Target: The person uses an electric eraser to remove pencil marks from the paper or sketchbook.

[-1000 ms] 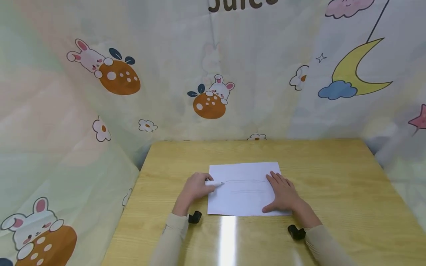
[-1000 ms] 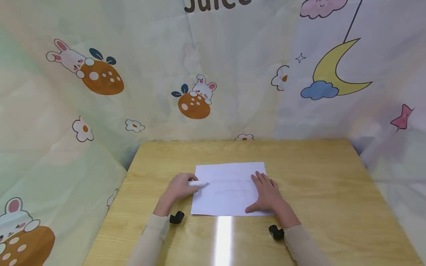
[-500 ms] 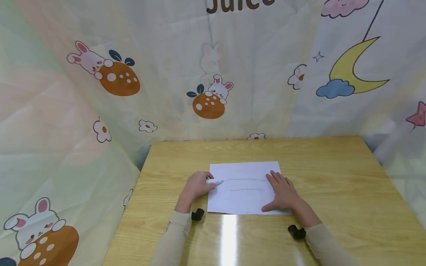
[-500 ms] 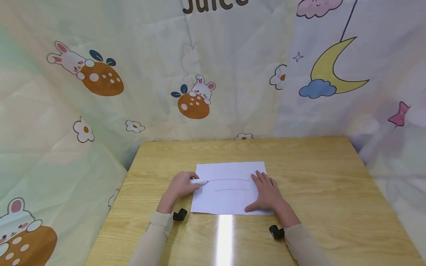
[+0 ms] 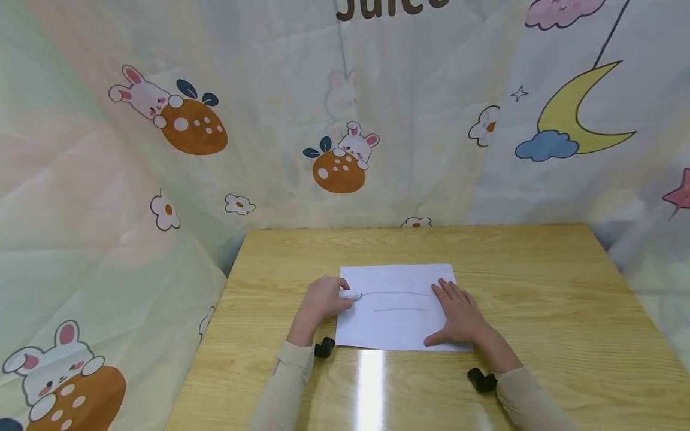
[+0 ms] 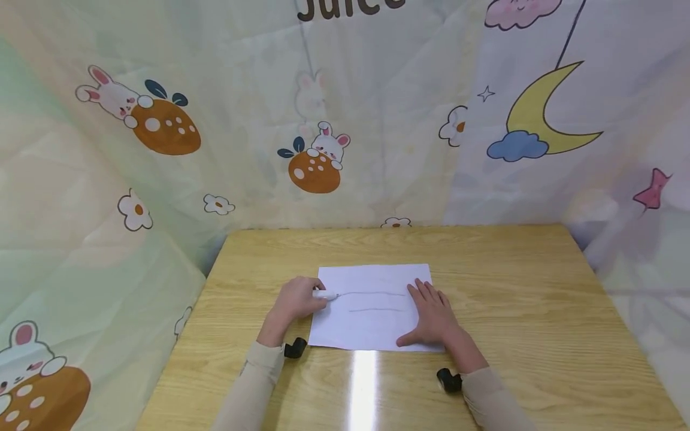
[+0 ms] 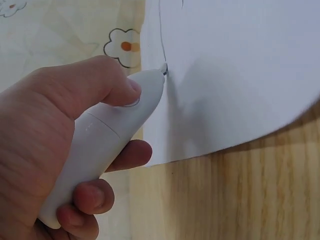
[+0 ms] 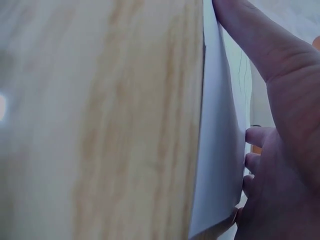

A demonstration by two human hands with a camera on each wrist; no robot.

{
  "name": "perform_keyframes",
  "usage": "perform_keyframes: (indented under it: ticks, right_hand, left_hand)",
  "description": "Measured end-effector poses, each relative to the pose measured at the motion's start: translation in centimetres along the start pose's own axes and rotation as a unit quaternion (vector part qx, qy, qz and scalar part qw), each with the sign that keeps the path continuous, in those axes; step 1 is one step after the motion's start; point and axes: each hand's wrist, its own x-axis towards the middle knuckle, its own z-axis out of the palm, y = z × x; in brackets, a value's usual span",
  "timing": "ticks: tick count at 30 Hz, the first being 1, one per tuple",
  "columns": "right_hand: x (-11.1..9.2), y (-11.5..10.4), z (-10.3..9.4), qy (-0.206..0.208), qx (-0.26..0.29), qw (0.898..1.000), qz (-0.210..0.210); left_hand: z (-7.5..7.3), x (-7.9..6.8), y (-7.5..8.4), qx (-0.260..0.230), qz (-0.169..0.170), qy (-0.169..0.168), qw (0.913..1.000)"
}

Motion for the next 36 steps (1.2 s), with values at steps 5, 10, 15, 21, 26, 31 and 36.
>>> perform_keyframes:
  ticks: [5,10,15,21,26,31,36]
  right_hand:
    - [0.3,0.0,0.0,-0.007,-0.002,1.0,0.003]
    - [0.4,-0.1,0.0,-0.001,-0.001,1.0,-0.006]
    - [0.3,-0.1,0.3,-0.006,0.0,1.0,-0.005]
    - [0.1,0.0,0.6,-0.002,0.001,1.0,-0.002]
    - [0.1,-0.1,0.2,-0.004,0.001,1.0,0.001]
    - [0.0,-0.2,-0.1,-0.002,0.003,1.0,0.002]
    - [0.1,-0.5,-0.2,-0.012,0.001,1.0,0.004]
  left_hand:
    - [-0.7,0.2,0.2,0.034,0.009,-0.001,0.9994]
    - [-0.8,0.4,0.8,0.054,0.027,0.003,0.9982]
    - [-0.7,0.3,1.0,0.072,0.027,0.011,0.997]
    - [-0.5,0.6,1.0,0.069,0.028,-0.001,0.9973]
    - [-0.6,1.1,0.9,0.075,0.019,-0.003,0.997]
    - [-0.8,1.3,0.9,0.065,0.028,-0.021,0.9973]
    - [-1.0,1.1,0.7,0.058,0.014,-0.027,0.9979]
